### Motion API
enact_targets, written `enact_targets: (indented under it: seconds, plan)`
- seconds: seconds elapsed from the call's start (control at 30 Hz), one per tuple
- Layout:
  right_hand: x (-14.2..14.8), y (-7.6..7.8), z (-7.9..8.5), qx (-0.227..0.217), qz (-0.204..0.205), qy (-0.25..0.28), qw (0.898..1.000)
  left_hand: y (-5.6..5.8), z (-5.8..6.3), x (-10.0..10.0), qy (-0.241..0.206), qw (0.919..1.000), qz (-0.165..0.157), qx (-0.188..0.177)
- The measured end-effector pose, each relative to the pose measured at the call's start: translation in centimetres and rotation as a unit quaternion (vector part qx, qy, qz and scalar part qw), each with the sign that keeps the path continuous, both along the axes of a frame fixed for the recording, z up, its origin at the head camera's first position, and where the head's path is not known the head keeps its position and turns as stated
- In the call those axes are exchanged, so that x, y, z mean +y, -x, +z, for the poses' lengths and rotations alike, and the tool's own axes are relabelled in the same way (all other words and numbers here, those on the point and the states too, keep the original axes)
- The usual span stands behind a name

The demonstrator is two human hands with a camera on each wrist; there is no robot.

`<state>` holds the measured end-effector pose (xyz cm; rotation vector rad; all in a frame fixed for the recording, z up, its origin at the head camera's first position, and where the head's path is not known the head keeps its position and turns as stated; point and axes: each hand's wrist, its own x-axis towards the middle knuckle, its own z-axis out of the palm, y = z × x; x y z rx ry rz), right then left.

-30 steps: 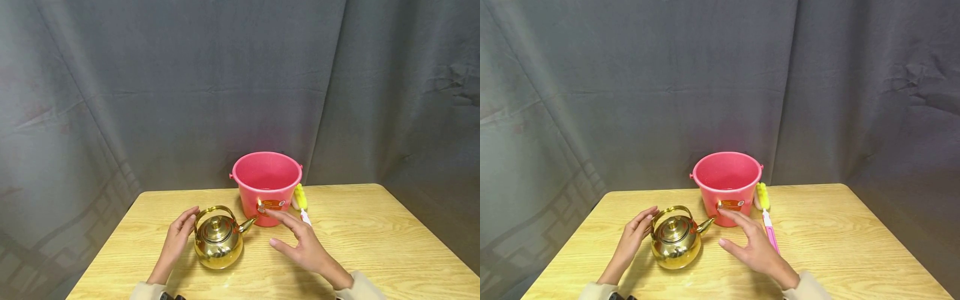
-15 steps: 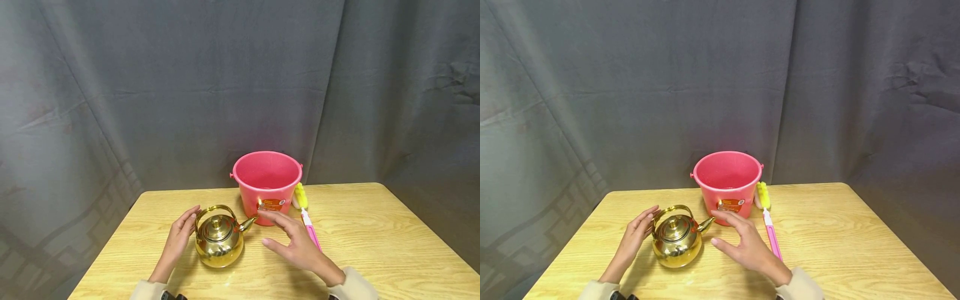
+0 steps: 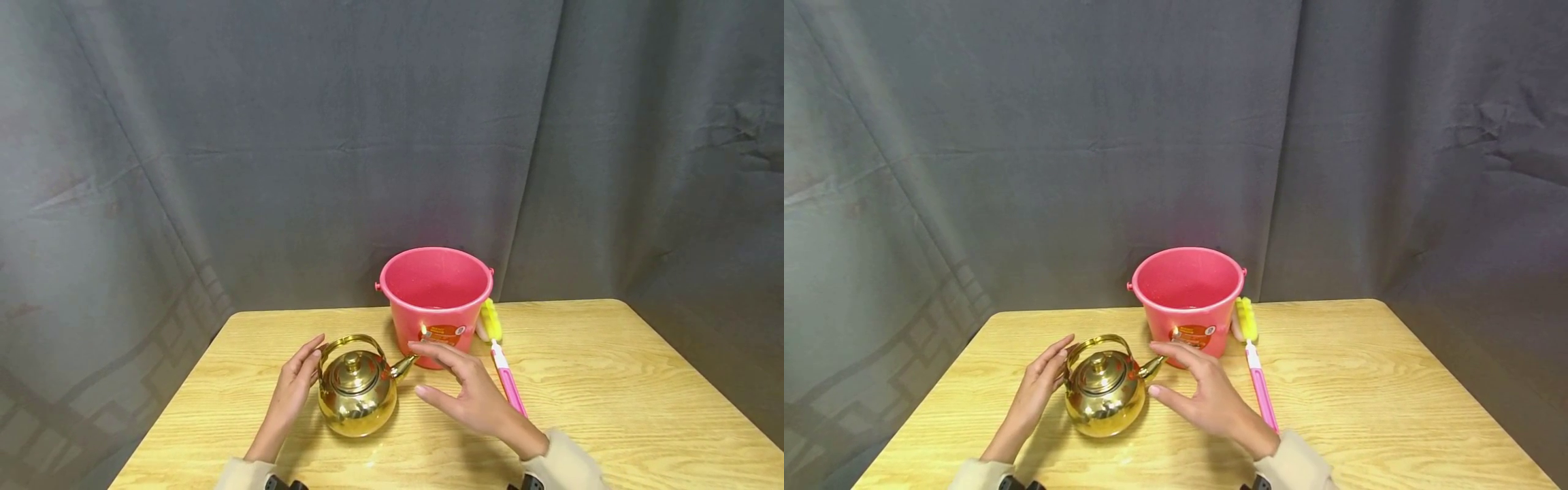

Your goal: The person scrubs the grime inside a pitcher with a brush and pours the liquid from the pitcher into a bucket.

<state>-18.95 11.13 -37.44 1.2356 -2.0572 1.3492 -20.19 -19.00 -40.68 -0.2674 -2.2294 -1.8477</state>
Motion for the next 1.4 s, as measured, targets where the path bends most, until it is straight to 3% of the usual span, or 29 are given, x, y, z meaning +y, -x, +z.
enact_targets:
  seconds: [0.27,0.6,0.93,1.4]
  plan:
    - [-0.8,0.2,0.1,-0.003,0.021,0.009,1.000,0.0,-0.4,0.0,0.000,1.0000,-0.006,0.000]
    - [-1.5,0.4,-0.1,-0.008,0.015,0.005,1.000,0.0,-0.7,0.2,0.029,0.9993,-0.001,0.025]
    - [-2.2,0.7,-0.4,-0.015,0.033,0.011,0.999,-0.5,-0.7,0.4,0.048,0.9977,-0.030,0.036]
    - [-2.6,0.8,-0.7,-0.048,0.037,0.015,0.998,-1.2,-0.8,0.4,0.155,0.9863,-0.010,0.054]
